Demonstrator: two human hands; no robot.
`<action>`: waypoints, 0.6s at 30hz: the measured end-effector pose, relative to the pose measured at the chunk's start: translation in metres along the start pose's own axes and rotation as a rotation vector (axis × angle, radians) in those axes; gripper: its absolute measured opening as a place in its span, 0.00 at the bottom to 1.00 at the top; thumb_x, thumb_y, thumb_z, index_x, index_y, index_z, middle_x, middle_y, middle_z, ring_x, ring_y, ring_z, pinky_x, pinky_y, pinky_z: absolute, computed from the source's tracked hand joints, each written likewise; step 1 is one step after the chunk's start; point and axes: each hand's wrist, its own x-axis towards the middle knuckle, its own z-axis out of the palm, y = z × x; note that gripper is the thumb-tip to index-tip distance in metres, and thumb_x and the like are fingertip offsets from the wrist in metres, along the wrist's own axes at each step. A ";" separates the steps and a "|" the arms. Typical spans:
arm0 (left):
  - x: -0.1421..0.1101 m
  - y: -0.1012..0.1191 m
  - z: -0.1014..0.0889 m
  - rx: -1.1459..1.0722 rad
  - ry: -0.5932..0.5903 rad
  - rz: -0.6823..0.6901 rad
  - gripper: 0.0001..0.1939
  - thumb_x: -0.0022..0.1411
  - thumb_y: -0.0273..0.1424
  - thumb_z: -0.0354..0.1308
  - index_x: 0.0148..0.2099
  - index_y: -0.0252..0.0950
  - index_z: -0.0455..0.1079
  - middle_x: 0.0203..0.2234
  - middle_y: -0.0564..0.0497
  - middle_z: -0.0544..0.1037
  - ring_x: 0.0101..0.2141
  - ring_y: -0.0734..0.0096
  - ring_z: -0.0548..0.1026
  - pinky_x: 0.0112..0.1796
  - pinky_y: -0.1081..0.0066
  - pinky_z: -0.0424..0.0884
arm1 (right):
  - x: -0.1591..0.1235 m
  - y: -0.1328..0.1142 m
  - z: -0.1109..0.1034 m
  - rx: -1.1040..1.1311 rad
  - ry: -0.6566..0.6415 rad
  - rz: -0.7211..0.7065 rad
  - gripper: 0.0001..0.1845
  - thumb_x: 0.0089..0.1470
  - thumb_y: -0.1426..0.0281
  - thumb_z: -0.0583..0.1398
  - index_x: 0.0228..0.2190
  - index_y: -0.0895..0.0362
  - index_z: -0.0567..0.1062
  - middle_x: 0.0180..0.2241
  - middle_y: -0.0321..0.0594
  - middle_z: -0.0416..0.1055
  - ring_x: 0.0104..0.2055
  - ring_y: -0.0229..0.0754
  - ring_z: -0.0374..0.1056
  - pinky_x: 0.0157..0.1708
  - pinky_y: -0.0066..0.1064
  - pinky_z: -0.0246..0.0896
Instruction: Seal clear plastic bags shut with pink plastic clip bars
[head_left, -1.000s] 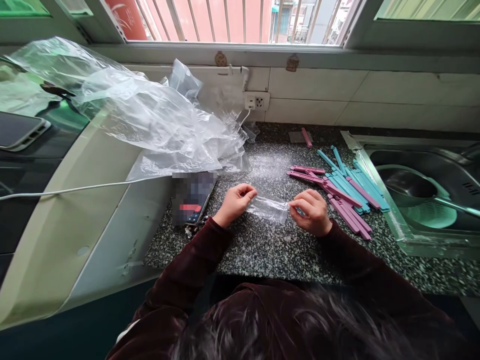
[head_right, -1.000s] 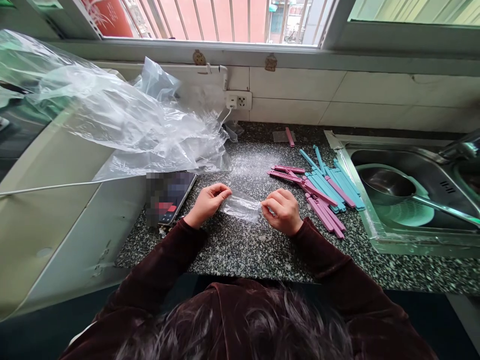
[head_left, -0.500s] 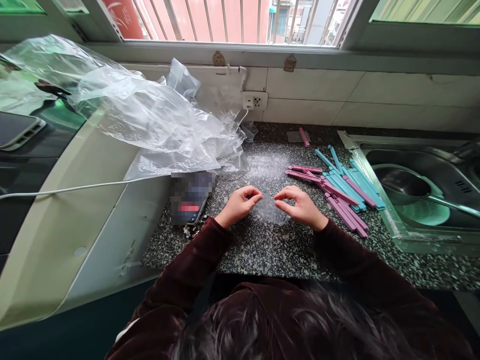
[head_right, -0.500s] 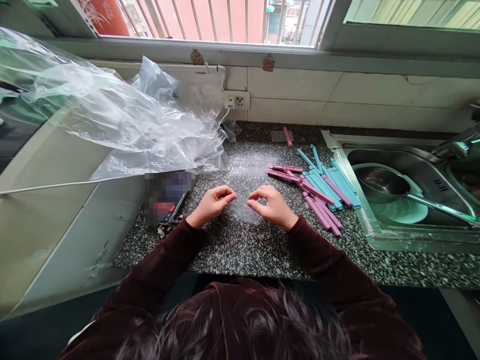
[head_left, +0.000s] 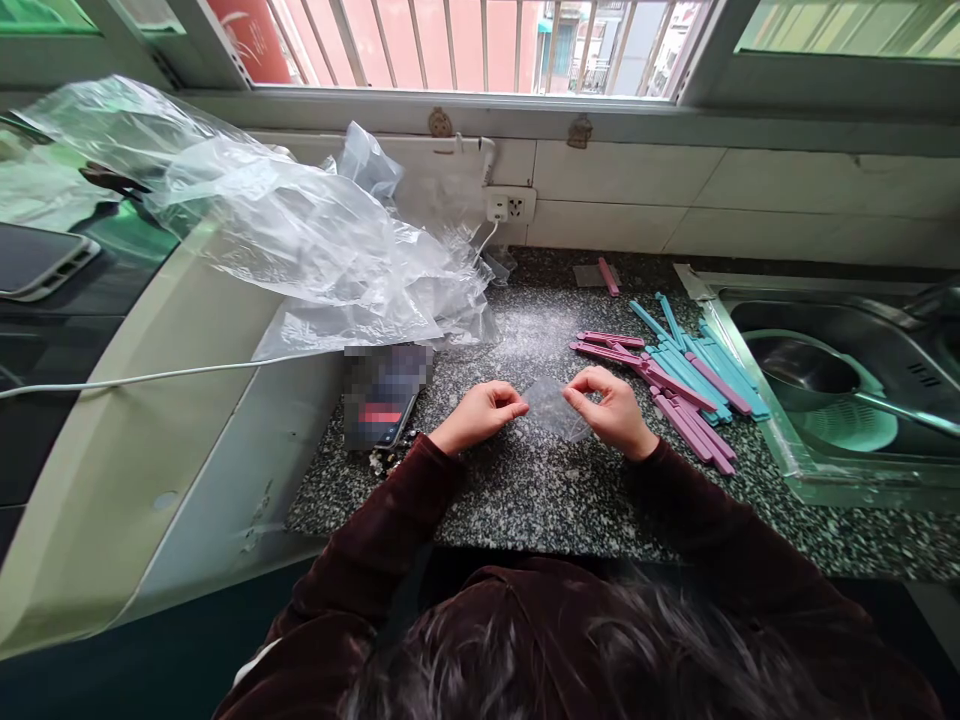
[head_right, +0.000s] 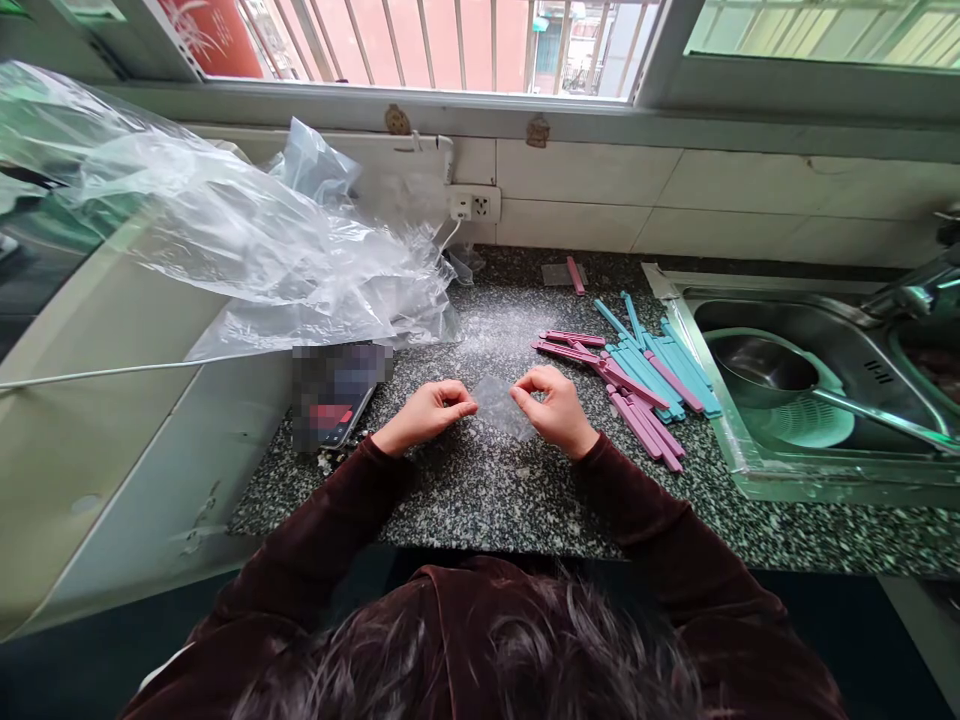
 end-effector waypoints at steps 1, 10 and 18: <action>0.000 0.000 0.000 -0.005 -0.011 -0.001 0.11 0.51 0.34 0.59 0.22 0.32 0.68 0.19 0.54 0.69 0.24 0.76 0.65 0.28 0.74 0.62 | 0.000 0.000 0.000 -0.002 -0.004 -0.003 0.11 0.51 0.69 0.58 0.19 0.55 0.67 0.22 0.36 0.67 0.28 0.39 0.63 0.31 0.33 0.58; 0.001 0.006 0.006 -0.163 0.061 0.093 0.13 0.50 0.38 0.62 0.25 0.32 0.71 0.22 0.53 0.70 0.26 0.76 0.66 0.31 0.73 0.64 | -0.001 0.000 0.005 0.001 -0.114 -0.015 0.10 0.52 0.63 0.58 0.24 0.56 0.71 0.26 0.38 0.70 0.31 0.39 0.64 0.33 0.34 0.59; 0.003 0.000 0.000 -0.460 0.317 0.064 0.17 0.46 0.44 0.64 0.25 0.34 0.70 0.22 0.53 0.72 0.27 0.76 0.67 0.33 0.72 0.65 | -0.003 0.004 0.004 0.044 -0.153 0.006 0.22 0.46 0.52 0.60 0.36 0.56 0.73 0.33 0.42 0.70 0.35 0.41 0.65 0.34 0.34 0.62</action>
